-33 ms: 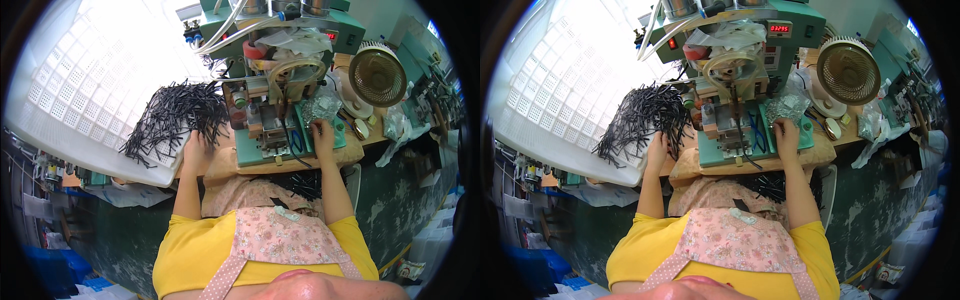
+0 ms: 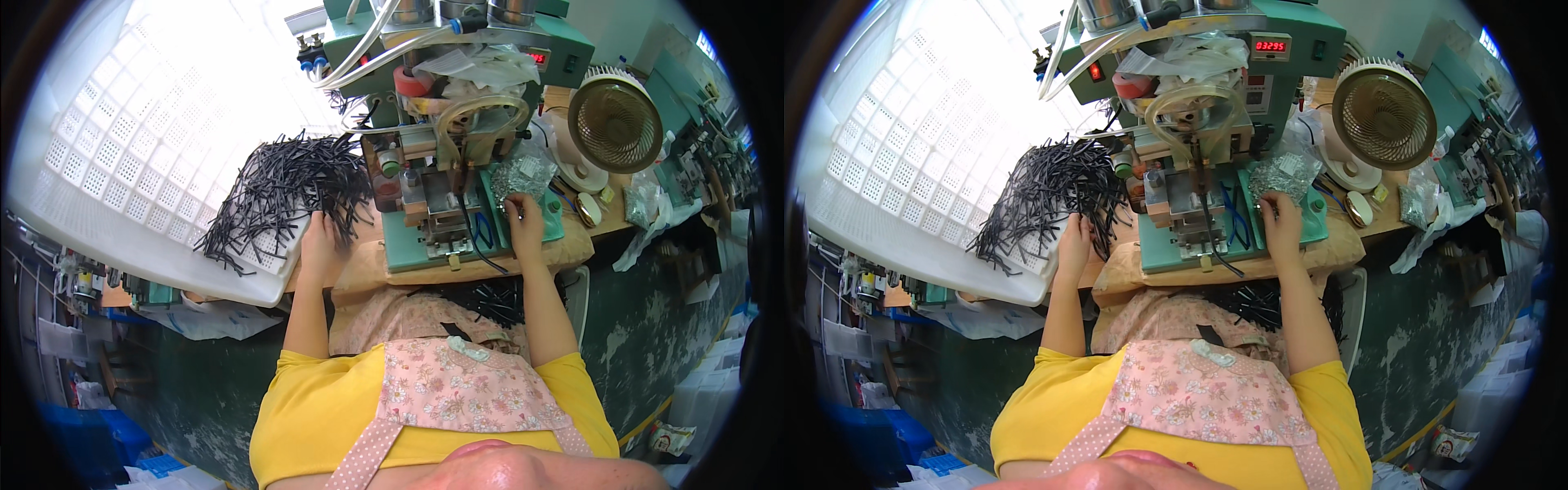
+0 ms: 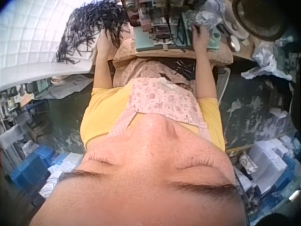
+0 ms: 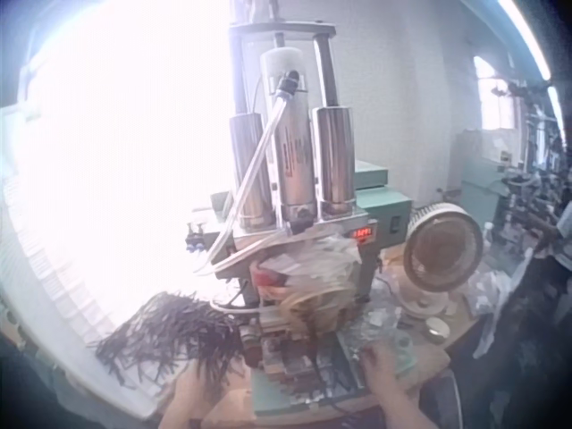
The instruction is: The person repeatedly picks small metallic components and black plastic pieces from a tray and inserts them into a machine fixture. The person operates the machine to process each piece and places the finished items into a white basket.
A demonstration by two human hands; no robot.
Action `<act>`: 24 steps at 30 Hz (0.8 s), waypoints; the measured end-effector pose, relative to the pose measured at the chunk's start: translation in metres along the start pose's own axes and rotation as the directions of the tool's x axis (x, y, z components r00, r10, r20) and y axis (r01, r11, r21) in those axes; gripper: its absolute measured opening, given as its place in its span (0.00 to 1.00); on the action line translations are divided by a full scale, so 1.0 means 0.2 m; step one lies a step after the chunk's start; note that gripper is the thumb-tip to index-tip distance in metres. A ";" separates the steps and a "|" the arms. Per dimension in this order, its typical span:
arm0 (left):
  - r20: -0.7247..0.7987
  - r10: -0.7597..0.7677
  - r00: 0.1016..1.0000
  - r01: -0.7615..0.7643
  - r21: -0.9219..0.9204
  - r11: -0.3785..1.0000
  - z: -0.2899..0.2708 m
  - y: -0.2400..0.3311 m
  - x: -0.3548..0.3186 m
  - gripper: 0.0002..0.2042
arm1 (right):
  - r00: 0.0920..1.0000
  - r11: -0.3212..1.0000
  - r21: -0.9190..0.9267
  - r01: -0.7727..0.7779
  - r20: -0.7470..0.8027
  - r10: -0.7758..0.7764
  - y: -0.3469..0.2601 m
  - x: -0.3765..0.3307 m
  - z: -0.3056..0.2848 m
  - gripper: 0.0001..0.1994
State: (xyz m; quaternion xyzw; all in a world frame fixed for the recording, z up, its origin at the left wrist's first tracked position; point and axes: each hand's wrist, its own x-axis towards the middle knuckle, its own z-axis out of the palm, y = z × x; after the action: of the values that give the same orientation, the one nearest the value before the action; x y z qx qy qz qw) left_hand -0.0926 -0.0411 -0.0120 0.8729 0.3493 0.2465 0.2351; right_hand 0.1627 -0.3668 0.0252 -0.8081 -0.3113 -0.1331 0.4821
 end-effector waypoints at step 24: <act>-0.158 0.249 0.956 -0.267 -0.822 0.503 -0.32 1.03 0.01 0.12 | 0.994 0.847 0.527 -0.068 0.113 0.010 -0.48 0.05 0.12 0.09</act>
State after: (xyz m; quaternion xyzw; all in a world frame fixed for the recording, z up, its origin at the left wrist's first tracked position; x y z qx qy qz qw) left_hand -0.0278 -0.1570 0.1567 0.6944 0.0578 0.4228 0.5793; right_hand 0.1069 -0.3100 0.0857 -0.6560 -0.3446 0.0109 0.6714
